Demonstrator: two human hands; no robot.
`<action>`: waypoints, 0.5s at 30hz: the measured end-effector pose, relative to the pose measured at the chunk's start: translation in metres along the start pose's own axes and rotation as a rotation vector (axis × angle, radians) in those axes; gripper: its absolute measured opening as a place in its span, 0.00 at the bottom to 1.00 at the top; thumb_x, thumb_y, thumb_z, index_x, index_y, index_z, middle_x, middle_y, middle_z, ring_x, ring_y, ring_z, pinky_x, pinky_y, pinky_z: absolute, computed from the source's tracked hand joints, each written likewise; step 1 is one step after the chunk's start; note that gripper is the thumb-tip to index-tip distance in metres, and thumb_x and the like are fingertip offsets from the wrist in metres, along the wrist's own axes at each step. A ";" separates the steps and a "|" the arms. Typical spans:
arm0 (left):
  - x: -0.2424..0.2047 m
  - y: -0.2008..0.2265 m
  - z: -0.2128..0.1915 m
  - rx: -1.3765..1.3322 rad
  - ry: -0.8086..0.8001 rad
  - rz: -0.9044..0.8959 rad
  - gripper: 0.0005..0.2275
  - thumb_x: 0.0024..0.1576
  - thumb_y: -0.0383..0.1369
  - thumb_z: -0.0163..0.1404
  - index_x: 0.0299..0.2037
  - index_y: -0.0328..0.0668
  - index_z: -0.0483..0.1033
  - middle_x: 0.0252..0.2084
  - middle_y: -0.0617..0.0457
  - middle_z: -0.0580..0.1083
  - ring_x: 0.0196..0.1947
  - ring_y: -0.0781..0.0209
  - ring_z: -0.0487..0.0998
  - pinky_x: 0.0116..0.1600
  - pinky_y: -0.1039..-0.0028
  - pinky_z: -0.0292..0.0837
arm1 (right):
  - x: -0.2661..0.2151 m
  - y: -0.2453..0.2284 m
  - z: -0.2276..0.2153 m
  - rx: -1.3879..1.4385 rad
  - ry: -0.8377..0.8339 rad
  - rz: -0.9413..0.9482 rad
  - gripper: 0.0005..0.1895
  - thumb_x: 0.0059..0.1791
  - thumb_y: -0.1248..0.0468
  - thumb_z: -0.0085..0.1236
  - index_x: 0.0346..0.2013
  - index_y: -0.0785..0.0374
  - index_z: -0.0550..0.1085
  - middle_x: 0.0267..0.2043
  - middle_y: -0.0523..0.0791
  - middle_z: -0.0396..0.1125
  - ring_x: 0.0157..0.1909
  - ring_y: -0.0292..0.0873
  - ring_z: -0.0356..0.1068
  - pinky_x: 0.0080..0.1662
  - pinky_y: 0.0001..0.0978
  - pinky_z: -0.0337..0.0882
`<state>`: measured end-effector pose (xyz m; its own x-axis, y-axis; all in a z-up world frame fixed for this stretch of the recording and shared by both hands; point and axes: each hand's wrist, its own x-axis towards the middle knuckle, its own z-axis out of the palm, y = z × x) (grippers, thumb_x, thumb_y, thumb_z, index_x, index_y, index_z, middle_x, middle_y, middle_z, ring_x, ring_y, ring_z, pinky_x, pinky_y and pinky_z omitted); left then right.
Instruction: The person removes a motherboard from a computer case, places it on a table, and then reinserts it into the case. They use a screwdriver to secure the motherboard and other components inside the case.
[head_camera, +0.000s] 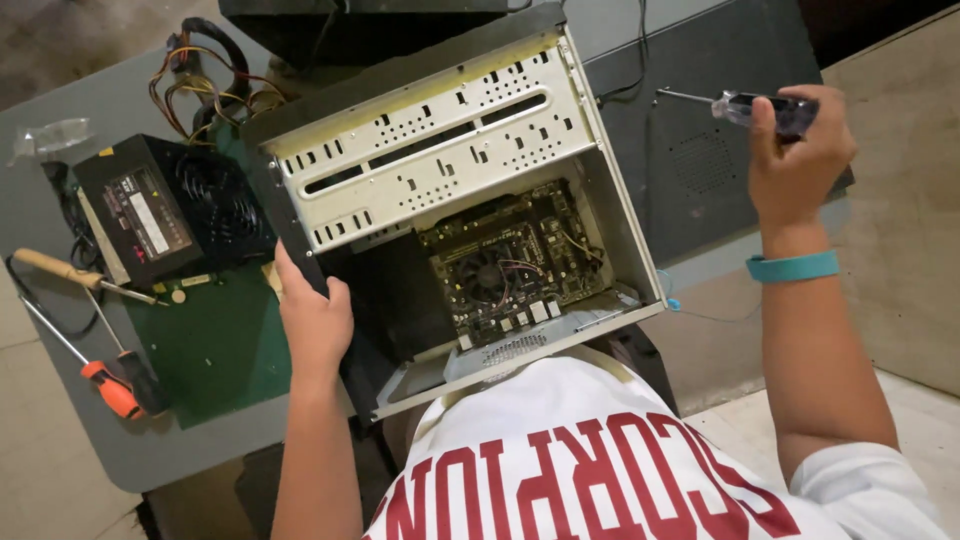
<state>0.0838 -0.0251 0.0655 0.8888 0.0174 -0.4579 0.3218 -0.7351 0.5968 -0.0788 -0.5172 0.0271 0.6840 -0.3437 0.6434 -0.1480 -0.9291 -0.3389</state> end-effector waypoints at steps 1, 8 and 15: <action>-0.001 0.004 -0.001 -0.002 0.001 -0.004 0.32 0.60 0.31 0.40 0.76 0.46 0.41 0.58 0.39 0.69 0.45 0.40 0.73 0.44 0.53 0.67 | -0.001 0.004 0.001 0.002 -0.003 -0.002 0.23 0.67 0.51 0.52 0.48 0.73 0.73 0.39 0.55 0.68 0.34 0.54 0.69 0.34 0.41 0.66; 0.001 0.001 0.001 -0.009 0.011 -0.006 0.32 0.60 0.30 0.39 0.76 0.47 0.42 0.56 0.39 0.69 0.44 0.42 0.72 0.44 0.55 0.67 | -0.007 0.014 0.001 -0.088 -0.030 -0.011 0.25 0.67 0.49 0.52 0.46 0.72 0.74 0.40 0.55 0.69 0.36 0.55 0.70 0.35 0.44 0.67; 0.009 -0.025 0.012 0.027 0.124 0.164 0.36 0.58 0.38 0.50 0.74 0.42 0.43 0.76 0.41 0.50 0.75 0.42 0.50 0.73 0.55 0.47 | -0.009 0.006 -0.037 -0.050 0.023 -0.062 0.20 0.70 0.58 0.55 0.50 0.77 0.74 0.43 0.60 0.70 0.41 0.59 0.70 0.42 0.46 0.68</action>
<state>0.0795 -0.0145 0.0382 0.9625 -0.0220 -0.2703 0.1619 -0.7529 0.6379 -0.1125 -0.5246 0.0452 0.6769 -0.2874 0.6777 -0.1412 -0.9542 -0.2637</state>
